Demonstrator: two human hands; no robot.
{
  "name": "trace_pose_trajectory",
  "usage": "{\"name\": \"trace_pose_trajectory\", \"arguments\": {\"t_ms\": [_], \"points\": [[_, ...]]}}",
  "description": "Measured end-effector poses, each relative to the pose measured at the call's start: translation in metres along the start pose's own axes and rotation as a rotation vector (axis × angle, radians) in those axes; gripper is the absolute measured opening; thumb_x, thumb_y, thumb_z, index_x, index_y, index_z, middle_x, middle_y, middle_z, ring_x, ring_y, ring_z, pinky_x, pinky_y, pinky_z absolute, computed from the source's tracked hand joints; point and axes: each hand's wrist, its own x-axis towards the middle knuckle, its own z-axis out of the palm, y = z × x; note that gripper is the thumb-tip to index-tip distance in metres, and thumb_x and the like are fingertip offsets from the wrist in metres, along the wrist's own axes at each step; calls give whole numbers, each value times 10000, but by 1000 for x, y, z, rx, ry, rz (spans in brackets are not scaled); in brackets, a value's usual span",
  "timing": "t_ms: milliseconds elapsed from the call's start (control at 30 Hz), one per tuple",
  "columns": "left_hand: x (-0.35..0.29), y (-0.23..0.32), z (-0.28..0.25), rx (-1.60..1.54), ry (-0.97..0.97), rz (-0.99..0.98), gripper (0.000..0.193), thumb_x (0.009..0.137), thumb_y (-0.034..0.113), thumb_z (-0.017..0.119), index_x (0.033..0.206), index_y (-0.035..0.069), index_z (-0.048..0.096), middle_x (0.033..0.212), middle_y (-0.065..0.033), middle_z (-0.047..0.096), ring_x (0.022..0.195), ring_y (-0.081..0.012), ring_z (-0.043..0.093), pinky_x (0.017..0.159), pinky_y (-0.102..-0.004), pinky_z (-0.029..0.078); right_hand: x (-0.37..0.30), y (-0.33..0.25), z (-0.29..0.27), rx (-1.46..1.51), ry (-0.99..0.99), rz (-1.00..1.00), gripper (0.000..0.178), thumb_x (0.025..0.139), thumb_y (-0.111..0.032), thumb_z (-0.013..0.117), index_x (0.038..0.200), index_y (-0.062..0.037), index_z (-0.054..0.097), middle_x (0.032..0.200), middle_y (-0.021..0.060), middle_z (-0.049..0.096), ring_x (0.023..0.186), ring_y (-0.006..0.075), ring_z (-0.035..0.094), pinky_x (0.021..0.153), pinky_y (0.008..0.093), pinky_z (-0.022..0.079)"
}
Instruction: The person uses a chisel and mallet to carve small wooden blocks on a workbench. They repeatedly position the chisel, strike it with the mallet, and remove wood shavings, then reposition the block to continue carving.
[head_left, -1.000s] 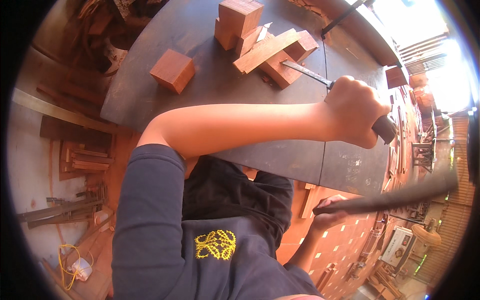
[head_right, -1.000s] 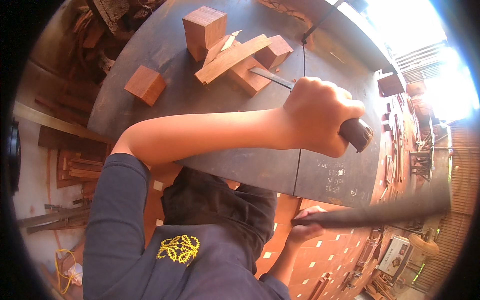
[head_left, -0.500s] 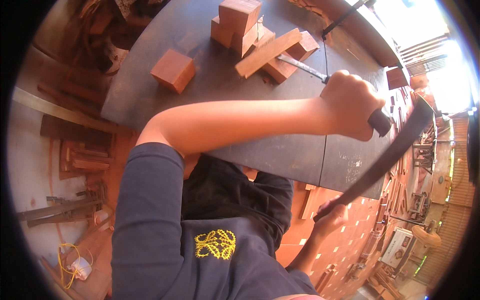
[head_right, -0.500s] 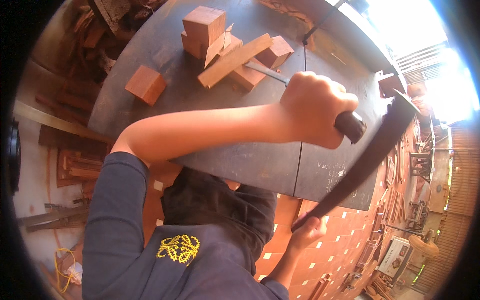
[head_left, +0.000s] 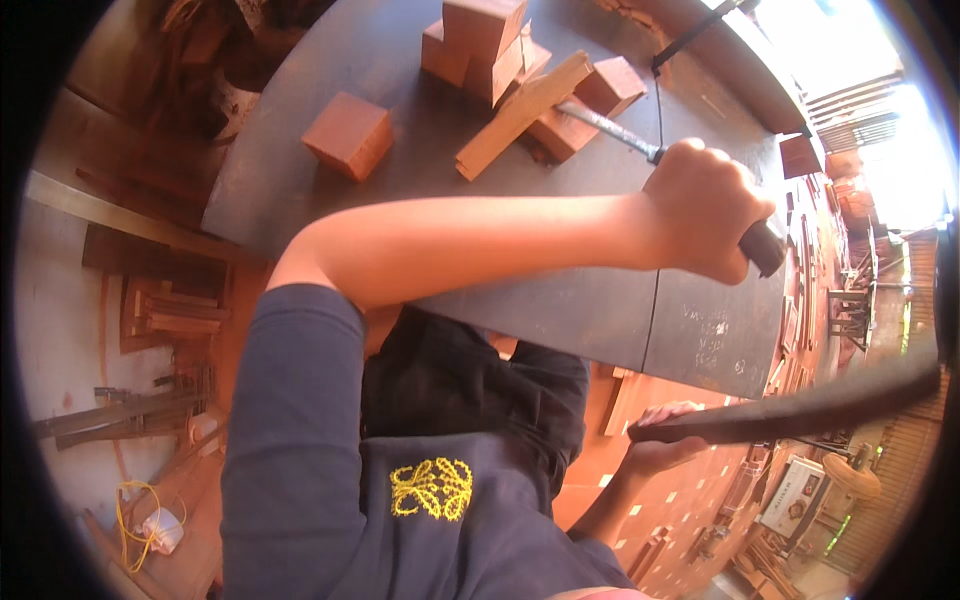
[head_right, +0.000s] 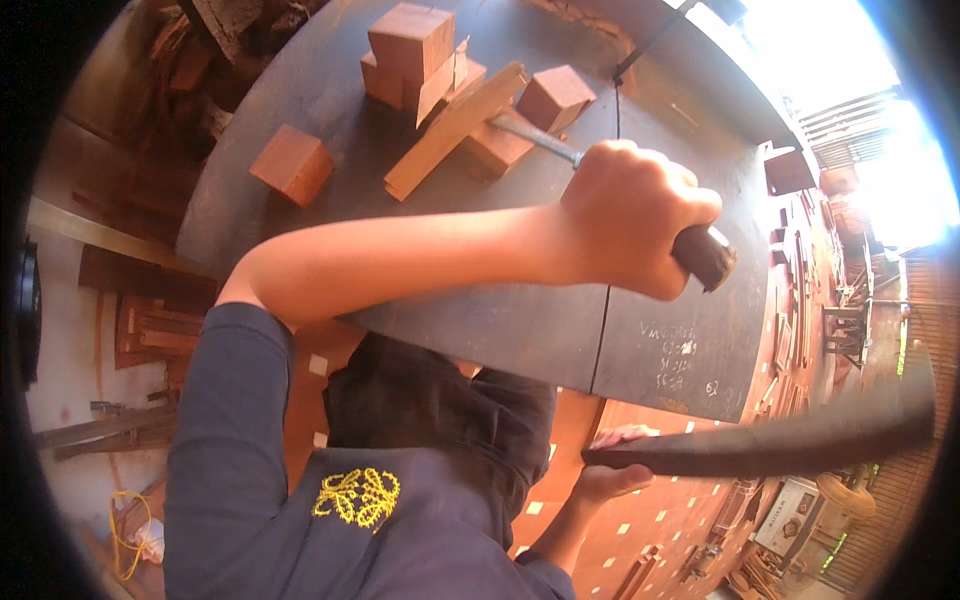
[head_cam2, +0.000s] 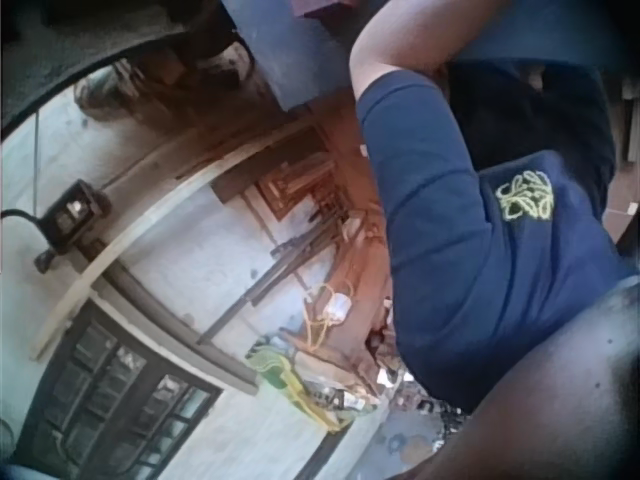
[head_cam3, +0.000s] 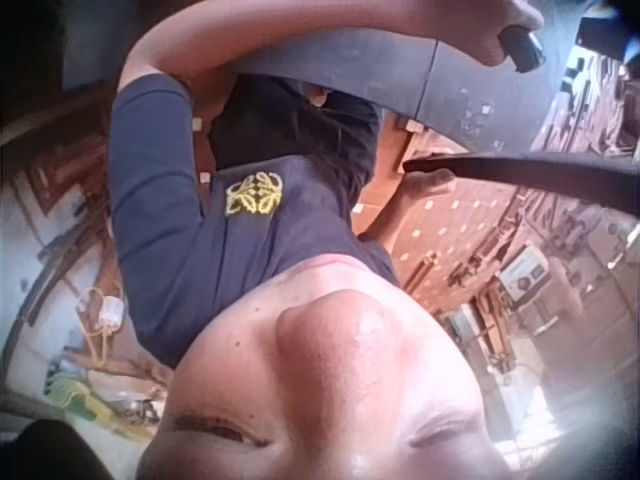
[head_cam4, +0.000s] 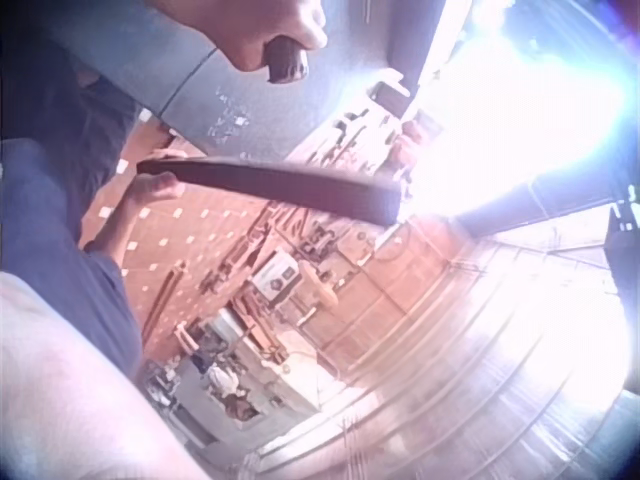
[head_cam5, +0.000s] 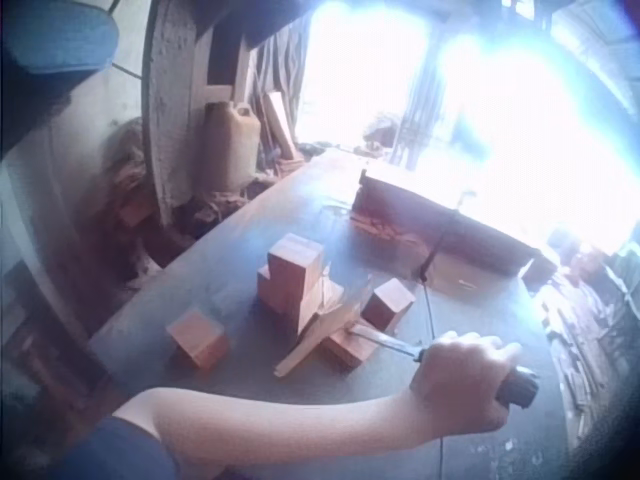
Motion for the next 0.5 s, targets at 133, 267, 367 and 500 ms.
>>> {"name": "trace_pose_trajectory", "arguments": {"t_ms": [133,267,367,500], "points": [[4,-1,2,-11,41,-21,186,532,214,664,698,135,635,671,-65,638,620,-308,662,538,-432,481,-2,19,0,52,-101,-84,814,877,-865,404,881,-54,477,621,37,473,468,127,492,423,228,386],[-1,-3,1,10,9,-10,185,537,217,665,697,131,634,672,-65,643,620,-305,662,541,-432,481,-5,-6,-1,-380,-79,62,838,830,-867,509,778,-31,497,573,40,469,434,124,496,402,231,348],[3,-6,1,4,12,-10,183,537,220,666,693,132,633,669,-65,646,618,-307,662,542,-434,481,-6,3,-7,-163,84,-61,868,812,-905,464,829,-38,488,633,43,474,489,127,503,422,243,380],[4,-3,1,-11,35,-30,184,535,232,670,687,133,639,662,-63,649,602,-317,656,544,-442,478,-15,2,12,99,-61,-99,780,912,-837,383,859,-65,473,632,28,431,458,128,447,427,244,366]]}}
